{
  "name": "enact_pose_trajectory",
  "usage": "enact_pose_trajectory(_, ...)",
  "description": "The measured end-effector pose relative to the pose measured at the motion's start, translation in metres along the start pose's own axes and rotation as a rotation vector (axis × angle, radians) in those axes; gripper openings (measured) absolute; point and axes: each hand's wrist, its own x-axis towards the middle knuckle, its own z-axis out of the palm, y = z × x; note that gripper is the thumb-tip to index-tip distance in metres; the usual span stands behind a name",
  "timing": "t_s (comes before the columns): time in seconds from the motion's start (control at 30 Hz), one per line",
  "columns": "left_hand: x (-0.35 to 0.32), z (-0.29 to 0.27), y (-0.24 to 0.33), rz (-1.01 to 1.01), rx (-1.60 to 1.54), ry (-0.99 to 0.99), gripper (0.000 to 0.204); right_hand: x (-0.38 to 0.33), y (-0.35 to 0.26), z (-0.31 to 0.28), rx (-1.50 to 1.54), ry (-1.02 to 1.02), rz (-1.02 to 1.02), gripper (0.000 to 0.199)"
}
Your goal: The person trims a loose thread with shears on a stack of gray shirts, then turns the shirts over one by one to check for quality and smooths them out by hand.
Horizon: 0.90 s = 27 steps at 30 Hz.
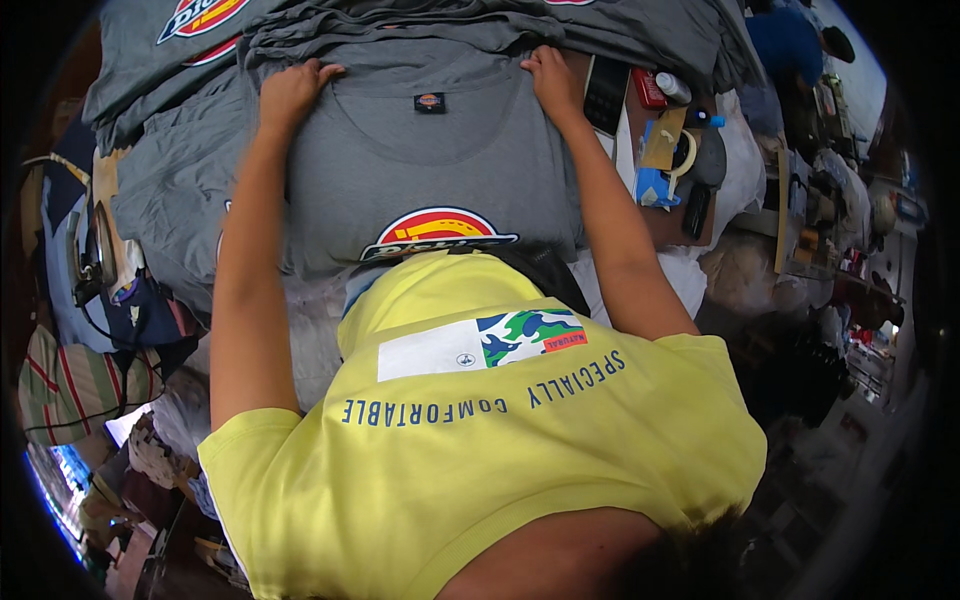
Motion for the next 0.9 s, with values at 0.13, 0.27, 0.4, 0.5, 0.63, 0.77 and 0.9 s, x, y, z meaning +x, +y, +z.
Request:
enact_pose_trajectory(0.13, 0.003, 0.001, 0.005, -0.055, 0.028, -0.024, 0.052, 0.000, 0.010, 0.009, 0.039, 0.039, -0.011, 0.026)
enact_pose_trajectory(0.27, -0.003, 0.015, 0.000, -0.045, 0.038, 0.039, 0.048, -0.001, 0.010, 0.012, 0.051, 0.070, -0.036, 0.026)
enact_pose_trajectory(0.4, -0.010, -0.001, 0.013, -0.135, -0.030, 0.094, 0.044, -0.003, 0.016, 0.008, -0.027, 0.080, -0.063, 0.031)
enact_pose_trajectory(0.5, -0.046, -0.033, 0.021, -0.207, -0.199, 0.329, 0.036, -0.011, 0.017, -0.010, -0.109, 0.164, -0.140, 0.034)
enact_pose_trajectory(0.63, -0.162, -0.086, 0.030, -0.481, -0.564, 0.346, 0.017, -0.072, -0.020, -0.087, 0.373, 0.027, 0.040, 0.026)
enact_pose_trajectory(0.77, -0.271, -0.090, 0.049, -0.688, -0.654, 0.052, 0.018, -0.171, -0.006, -0.153, 0.757, -0.639, 0.663, 0.021)
enact_pose_trajectory(0.9, -0.326, -0.070, 0.063, -0.670, -0.720, -0.101, 0.023, -0.246, 0.023, -0.148, 0.533, -0.766, 0.879, 0.030)
